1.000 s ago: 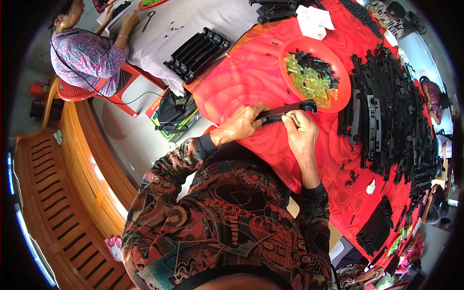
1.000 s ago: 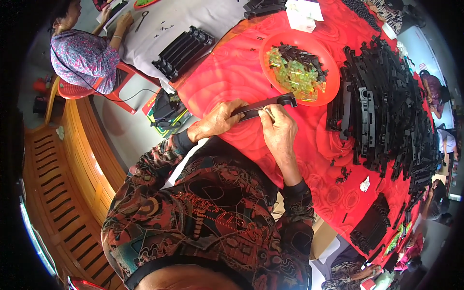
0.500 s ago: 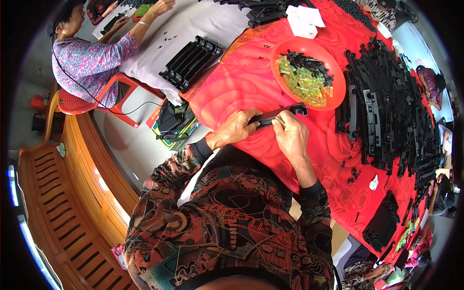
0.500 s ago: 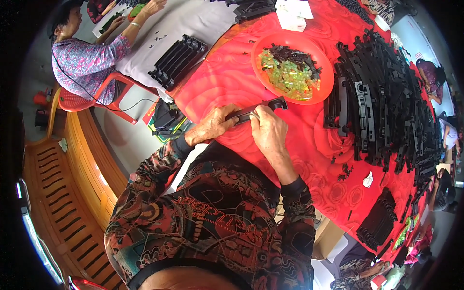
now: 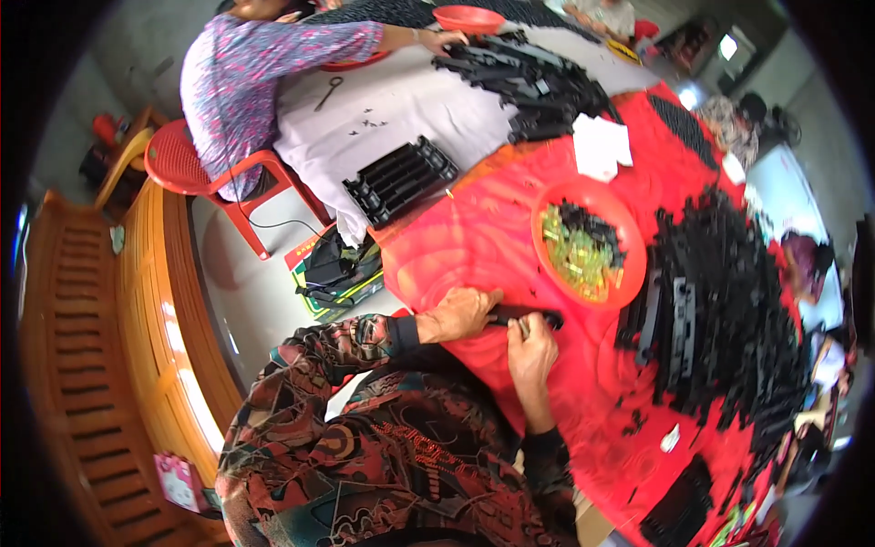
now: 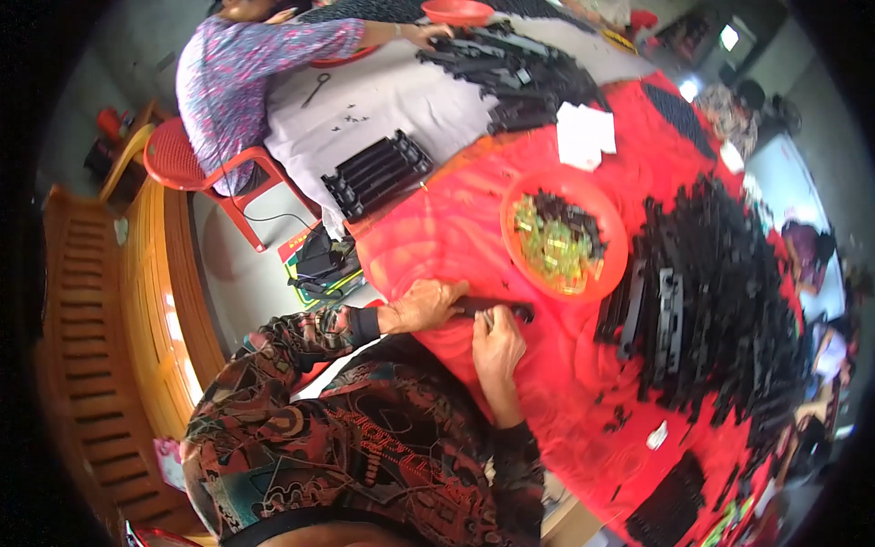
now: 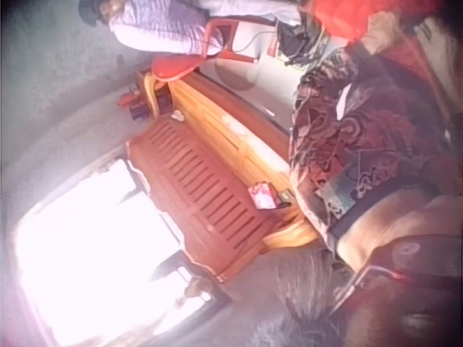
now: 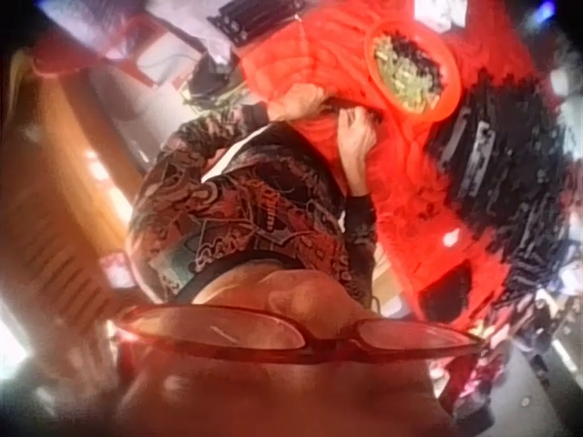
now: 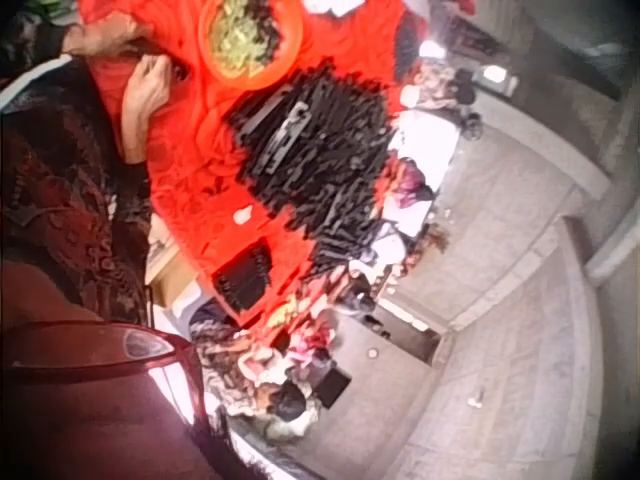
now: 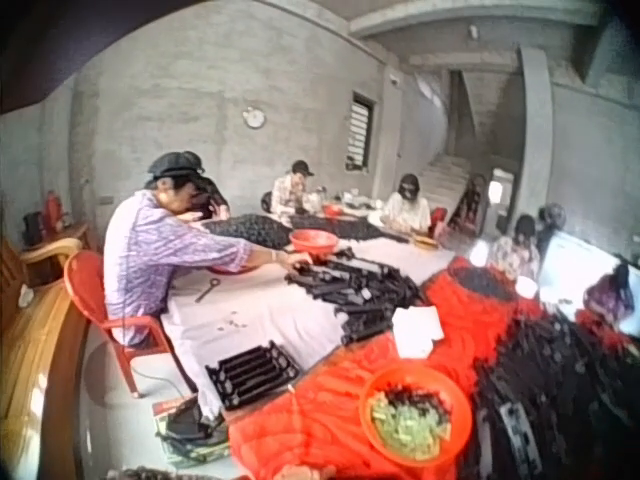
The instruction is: The person assembles plastic components by taking small pieces from a tray, inserting them into black frames, and pressing them into place using a handheld tool.
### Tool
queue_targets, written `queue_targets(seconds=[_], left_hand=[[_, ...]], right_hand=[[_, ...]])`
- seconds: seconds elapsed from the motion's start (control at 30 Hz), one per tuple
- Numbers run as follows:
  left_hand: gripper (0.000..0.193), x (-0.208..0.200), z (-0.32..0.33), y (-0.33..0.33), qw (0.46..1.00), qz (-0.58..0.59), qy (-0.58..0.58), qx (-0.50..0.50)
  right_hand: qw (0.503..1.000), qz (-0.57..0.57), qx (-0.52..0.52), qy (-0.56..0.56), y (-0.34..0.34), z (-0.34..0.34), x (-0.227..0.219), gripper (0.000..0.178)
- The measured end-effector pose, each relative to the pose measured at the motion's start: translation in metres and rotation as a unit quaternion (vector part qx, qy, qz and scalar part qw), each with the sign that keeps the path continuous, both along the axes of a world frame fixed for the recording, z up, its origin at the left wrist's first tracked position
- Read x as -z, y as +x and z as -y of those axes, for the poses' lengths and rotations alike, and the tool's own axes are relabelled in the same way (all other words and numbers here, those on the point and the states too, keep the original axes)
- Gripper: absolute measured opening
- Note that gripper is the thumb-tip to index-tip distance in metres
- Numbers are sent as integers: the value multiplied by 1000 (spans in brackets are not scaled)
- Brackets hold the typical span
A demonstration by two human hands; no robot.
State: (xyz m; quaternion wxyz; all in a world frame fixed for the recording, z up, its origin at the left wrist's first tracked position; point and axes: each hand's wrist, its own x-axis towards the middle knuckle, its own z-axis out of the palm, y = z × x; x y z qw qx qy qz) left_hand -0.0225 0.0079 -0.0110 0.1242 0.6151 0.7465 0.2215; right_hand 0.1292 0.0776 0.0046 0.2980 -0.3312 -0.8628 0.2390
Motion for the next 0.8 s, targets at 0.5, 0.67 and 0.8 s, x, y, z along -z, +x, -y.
queue_targets(seconds=[0.5, 0.67, 0.8], left_hand=[[26, 1, -13, -10, 999, -4, -2, 50], [26, -16, -14, -8, 999, 22, -5, 48], [26, -23, -9, -6, 998, 46, -29, 37]], right_hand=[[985, -87, 144, -50, -13, 7, 27, 21], [984, -71, 158, -51, -10, 3, 20, 19], [985, -41, 154, -72, -14, 10, 8, 19]])
